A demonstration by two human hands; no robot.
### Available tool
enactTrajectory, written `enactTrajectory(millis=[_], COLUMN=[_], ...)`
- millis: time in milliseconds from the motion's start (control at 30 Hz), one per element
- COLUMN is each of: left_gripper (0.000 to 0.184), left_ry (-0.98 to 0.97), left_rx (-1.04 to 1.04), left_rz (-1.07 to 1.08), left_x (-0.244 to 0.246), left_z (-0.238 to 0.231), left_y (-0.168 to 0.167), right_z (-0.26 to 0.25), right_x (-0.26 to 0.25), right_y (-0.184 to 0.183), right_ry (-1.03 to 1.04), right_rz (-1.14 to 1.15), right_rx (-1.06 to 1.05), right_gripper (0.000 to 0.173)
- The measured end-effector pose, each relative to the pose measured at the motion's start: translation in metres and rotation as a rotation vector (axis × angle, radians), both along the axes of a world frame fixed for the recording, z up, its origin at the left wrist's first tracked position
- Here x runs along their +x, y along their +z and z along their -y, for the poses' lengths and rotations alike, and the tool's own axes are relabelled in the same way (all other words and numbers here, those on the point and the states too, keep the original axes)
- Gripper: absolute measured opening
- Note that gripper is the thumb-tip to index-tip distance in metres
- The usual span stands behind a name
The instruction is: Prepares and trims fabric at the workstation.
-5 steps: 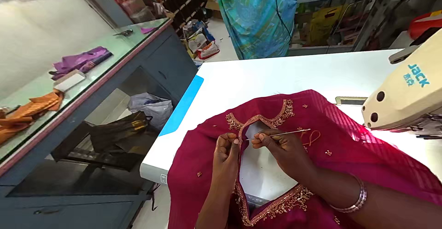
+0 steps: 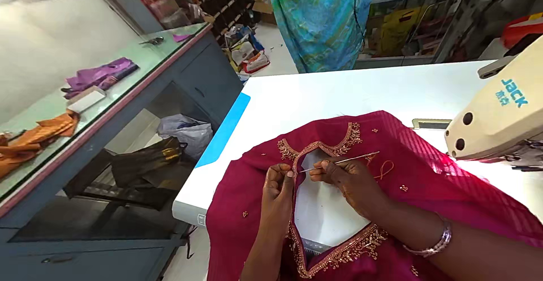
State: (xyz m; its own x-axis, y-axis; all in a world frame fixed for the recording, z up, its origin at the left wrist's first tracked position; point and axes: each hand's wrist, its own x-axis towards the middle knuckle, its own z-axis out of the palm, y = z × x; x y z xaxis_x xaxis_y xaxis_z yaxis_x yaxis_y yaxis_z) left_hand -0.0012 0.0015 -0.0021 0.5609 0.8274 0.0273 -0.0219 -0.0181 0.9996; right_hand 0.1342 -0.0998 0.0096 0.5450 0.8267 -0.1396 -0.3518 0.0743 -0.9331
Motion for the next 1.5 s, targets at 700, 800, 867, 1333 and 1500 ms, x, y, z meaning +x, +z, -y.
enactTrajectory(millis=[700,800,867,1333,1500], left_gripper=[0.012,0.017,0.021,0.022,0.013], left_ry=[-0.026,-0.037,-0.067,0.128,0.170], left_rx=[0.073,0.168,0.256,0.879,0.830], left_rz=[-0.037,-0.080,-0.092,-0.480,-0.414], left_x=[-0.0009,-0.0028,-0.0055,-0.0054,-0.0080], left_z=[-0.0022,-0.0024,-0.0020,0.0038,-0.0003], left_y=[-0.0032,-0.0021,-0.0014,-0.0049,-0.0082], right_z=[0.0000,0.0004,0.0010,0.0045,0.0027], right_x=[0.0029,0.0036,0.0050,0.0041,0.0061], right_y=[0.0062,0.0064,0.0047,0.0041,-0.0011], right_ry=[0.026,0.026,0.038,-0.011,-0.081], right_rz=[-0.333,-0.352,-0.351,-0.192,0.069], right_rx=[-0.068,-0.045,-0.009,0.143,0.211], right_gripper=[0.028,0.029,0.029,0.029,0.024])
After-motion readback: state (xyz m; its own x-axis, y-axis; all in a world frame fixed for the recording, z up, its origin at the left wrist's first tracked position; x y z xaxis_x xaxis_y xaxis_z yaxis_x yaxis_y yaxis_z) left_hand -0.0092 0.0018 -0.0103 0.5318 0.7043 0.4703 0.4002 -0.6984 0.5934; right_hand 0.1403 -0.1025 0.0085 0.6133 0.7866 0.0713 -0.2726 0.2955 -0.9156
